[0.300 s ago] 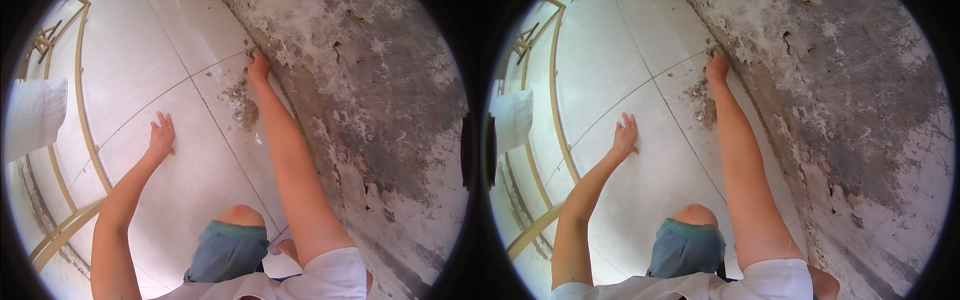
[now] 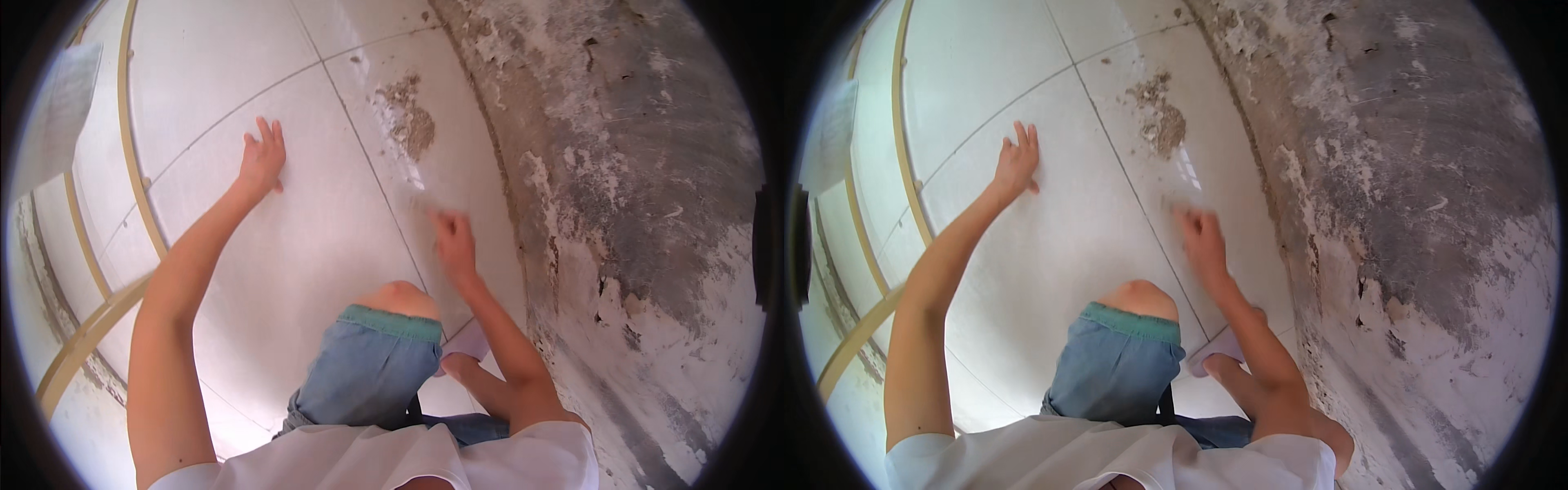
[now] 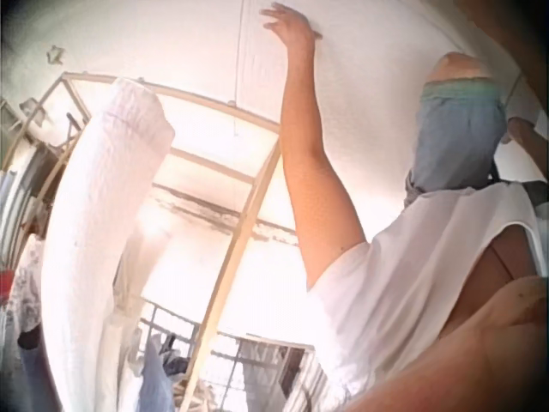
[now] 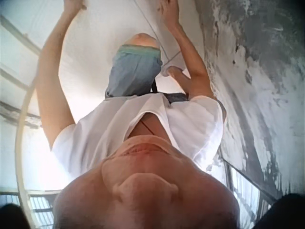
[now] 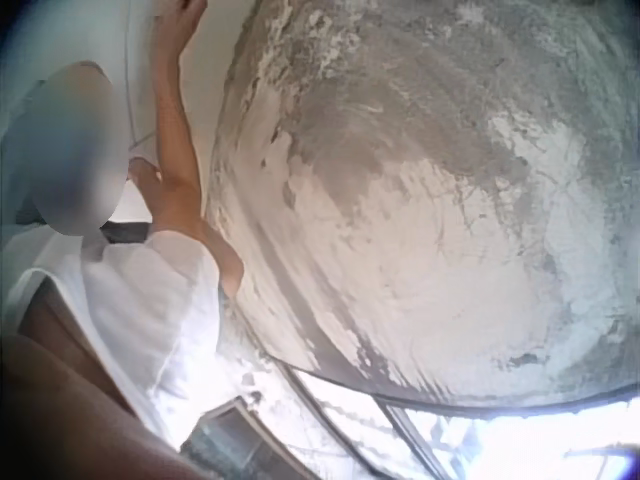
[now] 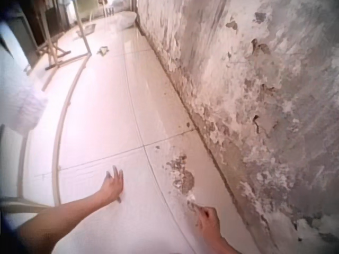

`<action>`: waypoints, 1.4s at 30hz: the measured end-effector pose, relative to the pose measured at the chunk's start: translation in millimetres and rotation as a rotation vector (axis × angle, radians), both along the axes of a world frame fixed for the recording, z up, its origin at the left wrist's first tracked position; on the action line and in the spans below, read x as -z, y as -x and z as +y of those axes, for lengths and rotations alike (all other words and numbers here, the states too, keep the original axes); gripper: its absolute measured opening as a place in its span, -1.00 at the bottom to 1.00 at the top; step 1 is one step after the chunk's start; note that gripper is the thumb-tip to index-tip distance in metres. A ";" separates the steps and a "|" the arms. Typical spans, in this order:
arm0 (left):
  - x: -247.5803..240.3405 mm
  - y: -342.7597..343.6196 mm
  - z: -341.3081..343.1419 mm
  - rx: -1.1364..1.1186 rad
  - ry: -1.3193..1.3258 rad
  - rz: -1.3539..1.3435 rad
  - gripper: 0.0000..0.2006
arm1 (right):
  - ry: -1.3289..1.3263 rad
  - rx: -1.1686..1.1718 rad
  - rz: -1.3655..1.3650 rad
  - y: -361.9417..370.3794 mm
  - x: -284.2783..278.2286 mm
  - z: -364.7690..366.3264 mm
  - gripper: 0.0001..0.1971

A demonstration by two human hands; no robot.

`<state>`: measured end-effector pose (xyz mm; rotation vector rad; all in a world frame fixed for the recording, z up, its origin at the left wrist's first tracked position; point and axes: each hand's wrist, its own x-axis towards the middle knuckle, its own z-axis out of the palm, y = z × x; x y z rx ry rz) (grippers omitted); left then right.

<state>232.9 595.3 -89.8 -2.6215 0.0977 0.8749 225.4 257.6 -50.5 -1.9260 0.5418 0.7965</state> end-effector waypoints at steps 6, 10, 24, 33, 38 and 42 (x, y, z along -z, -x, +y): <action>5.9 -6.0 -2.7 0.007 0.002 -0.032 0.24 | 0.099 -0.977 -0.760 58.2 58.9 -58.6 -0.90; 6.2 -6.7 -3.7 0.010 -0.014 -0.036 0.24 | -0.046 -0.866 -0.940 -49.5 79.0 17.2 -0.75; 7.5 -4.8 -7.8 0.033 0.009 -0.046 0.20 | -0.106 -0.659 -1.241 -215.3 48.1 162.2 -0.82; 1.3 -4.0 -1.1 -0.010 0.076 -0.037 0.21 | -0.207 -0.617 0.137 65.2 42.5 31.3 -0.80; -0.1 2.1 1.4 0.019 0.010 -0.015 0.18 | -0.206 -0.749 -0.241 -12.4 88.0 116.9 -0.71; 3.1 -6.9 -4.2 0.048 0.059 -0.051 0.20 | -0.035 -0.791 -0.767 -173.3 75.8 203.0 -0.88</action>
